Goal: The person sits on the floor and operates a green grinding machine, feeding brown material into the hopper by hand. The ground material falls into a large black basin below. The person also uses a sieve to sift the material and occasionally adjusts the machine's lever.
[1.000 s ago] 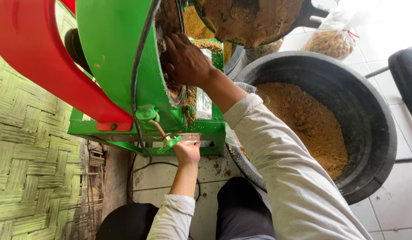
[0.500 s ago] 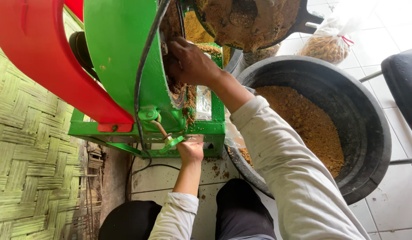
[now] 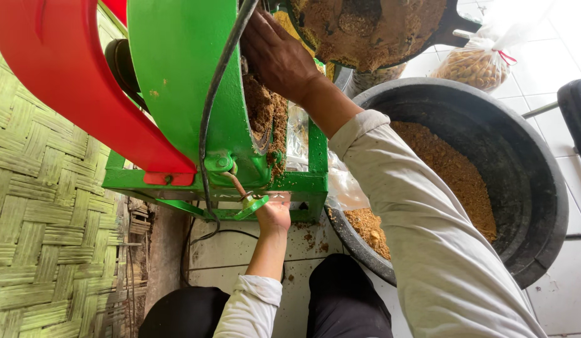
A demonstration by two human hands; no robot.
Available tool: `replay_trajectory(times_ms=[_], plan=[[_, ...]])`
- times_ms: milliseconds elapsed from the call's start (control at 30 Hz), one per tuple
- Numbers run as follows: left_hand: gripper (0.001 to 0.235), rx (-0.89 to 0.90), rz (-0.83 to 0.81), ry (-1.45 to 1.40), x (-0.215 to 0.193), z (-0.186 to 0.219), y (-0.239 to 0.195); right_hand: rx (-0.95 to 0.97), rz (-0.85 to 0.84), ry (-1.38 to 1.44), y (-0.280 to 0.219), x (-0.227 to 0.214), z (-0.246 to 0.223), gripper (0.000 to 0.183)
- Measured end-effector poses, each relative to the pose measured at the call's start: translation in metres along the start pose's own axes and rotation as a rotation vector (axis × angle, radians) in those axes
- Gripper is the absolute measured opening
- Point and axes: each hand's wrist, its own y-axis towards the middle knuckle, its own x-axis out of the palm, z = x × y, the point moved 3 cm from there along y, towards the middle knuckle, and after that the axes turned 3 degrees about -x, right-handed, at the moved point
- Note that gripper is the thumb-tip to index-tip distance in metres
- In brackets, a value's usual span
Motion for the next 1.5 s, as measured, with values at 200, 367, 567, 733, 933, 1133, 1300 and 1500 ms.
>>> replay_trajectory(times_ms=[200, 367, 567, 733, 933, 1133, 1300, 1500], plan=[[0.084, -0.004, 0.005, -0.017, 0.005, 0.002, -0.010, 0.076, -0.124, 0.119, -0.010, -0.001, -0.017, 0.054], [0.085, -0.018, -0.008, -0.016, 0.010, 0.005, -0.011, 0.075, -0.125, 0.360, -0.017, -0.010, -0.022, 0.028], [0.078, -0.012, 0.004, -0.009, 0.009, 0.004, -0.009, -0.218, 0.262, 0.008, -0.010, -0.026, 0.008, 0.026], [0.071, 0.014, -0.056, -0.012, 0.020, 0.005, -0.018, -0.236, 0.263, -0.079, -0.002, -0.028, 0.023, 0.024], [0.073, 0.012, -0.041, -0.089, 0.019, 0.003, -0.014, -0.335, 0.074, -0.267, 0.011, -0.010, 0.036, 0.023], [0.076, 0.013, -0.062, -0.045, 0.018, 0.001, -0.012, -0.275, -0.084, -0.347, 0.013, 0.013, 0.039, 0.039], [0.079, -0.010, -0.017, -0.067, 0.024, 0.006, -0.025, -0.263, -0.039, -0.211, 0.009, 0.012, 0.028, 0.036], [0.078, 0.025, -0.075, 0.002, 0.034, 0.012, -0.028, 0.029, -0.323, 0.412, 0.011, 0.005, 0.023, 0.043]])
